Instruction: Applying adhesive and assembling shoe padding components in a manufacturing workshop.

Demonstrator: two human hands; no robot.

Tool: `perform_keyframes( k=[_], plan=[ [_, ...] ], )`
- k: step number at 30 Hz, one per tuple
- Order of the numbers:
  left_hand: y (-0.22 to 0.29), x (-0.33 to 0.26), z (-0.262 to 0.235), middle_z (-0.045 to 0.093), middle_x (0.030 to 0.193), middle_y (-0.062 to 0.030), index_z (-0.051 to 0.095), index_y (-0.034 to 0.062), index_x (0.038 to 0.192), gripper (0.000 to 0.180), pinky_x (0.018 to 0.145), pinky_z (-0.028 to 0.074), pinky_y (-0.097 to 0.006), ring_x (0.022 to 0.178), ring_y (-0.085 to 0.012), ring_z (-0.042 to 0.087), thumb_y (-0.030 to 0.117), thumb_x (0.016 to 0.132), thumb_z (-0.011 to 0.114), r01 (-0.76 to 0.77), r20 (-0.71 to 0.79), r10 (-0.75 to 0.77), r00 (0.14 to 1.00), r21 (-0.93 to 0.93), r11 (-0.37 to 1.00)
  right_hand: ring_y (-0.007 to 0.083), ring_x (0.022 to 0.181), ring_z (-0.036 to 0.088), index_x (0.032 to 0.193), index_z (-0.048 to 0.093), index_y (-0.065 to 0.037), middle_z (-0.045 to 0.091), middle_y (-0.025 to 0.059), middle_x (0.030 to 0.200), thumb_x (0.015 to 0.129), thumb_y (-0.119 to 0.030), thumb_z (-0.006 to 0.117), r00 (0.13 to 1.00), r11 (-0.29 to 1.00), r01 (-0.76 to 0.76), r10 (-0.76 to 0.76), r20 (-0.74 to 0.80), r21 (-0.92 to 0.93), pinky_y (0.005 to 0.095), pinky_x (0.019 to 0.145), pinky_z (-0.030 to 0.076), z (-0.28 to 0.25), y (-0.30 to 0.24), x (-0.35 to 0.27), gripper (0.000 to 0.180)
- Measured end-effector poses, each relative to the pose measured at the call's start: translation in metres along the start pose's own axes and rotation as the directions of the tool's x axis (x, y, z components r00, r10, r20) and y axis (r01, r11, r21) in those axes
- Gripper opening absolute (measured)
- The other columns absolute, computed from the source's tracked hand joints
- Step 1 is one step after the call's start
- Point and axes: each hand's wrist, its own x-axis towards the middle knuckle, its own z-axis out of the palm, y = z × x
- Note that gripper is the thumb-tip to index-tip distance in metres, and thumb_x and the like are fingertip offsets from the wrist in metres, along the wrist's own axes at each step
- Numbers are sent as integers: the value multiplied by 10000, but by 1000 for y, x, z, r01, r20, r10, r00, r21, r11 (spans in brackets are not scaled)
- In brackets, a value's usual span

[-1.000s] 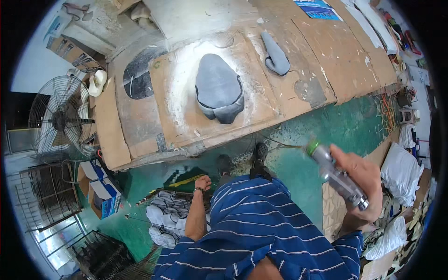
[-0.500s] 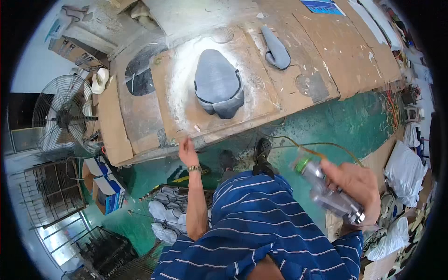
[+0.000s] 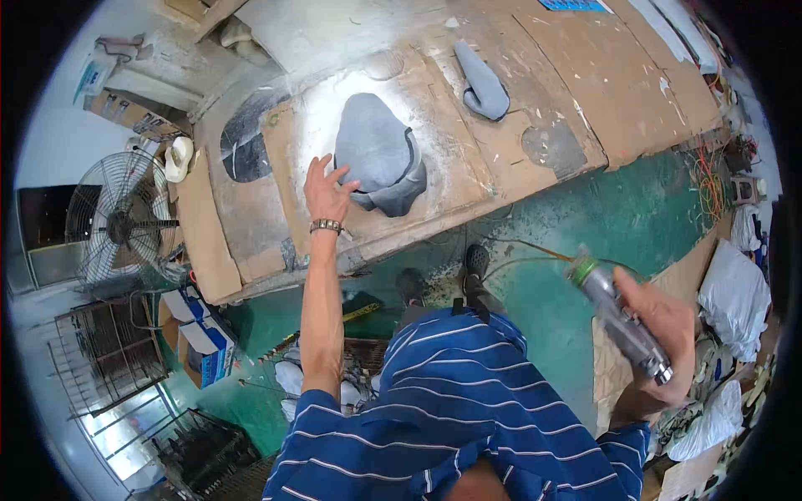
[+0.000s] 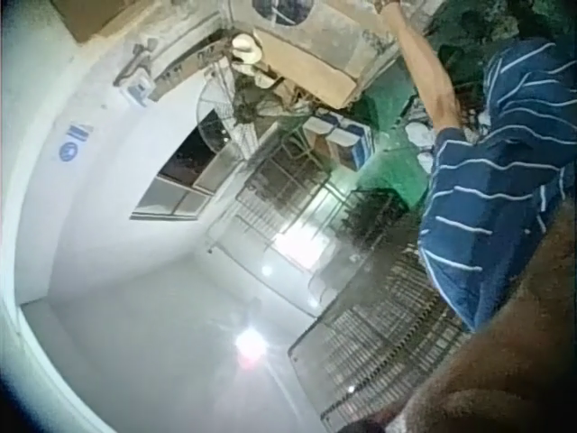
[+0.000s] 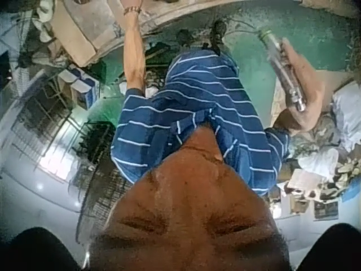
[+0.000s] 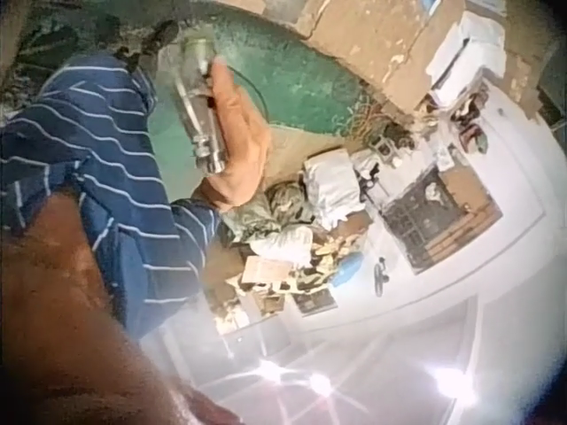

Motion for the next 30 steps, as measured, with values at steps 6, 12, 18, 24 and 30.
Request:
perform_keyframes(
  k=[6,12,18,24,30],
  plan=[
    [-2,13,-6,694,1247,-68,822,107,871,217,1107,425,-481,1339,-359,510,225,689,841,96,-3,-97,995,-115,989,247,637,650,1276,671,77,672,137,766,712,-134,768,998,988,62,-66,20,144,332,570,481,-2,19,-9,611],
    [11,70,-18,711,1226,-90,821,84,871,200,1043,479,-414,1223,-300,609,204,712,845,67,155,-59,986,-46,997,251,631,648,1354,613,74,684,112,780,705,-64,795,974,972,150,-177,144,183,354,547,491,-11,31,-17,687],
    [39,114,-38,726,1219,-127,827,105,924,263,911,559,-393,1058,-306,704,214,688,862,30,429,-55,902,65,997,290,708,687,1346,610,90,691,161,843,708,-103,778,997,977,79,-83,9,199,373,609,525,-15,53,-37,688],
    [149,223,-57,727,1182,-115,801,86,876,251,942,525,-411,1084,-318,673,281,719,818,-304,207,276,939,121,945,350,777,681,1337,626,74,690,186,872,690,-127,685,981,944,-117,159,-114,308,384,694,528,-19,79,-55,680],
    [264,315,-24,718,1070,-131,797,105,885,264,890,506,-440,1024,-328,655,329,747,813,-473,-119,487,865,128,872,385,798,655,1359,603,70,665,209,885,597,0,658,916,885,-333,386,-112,326,382,731,519,-14,113,-85,767]
  ],
)
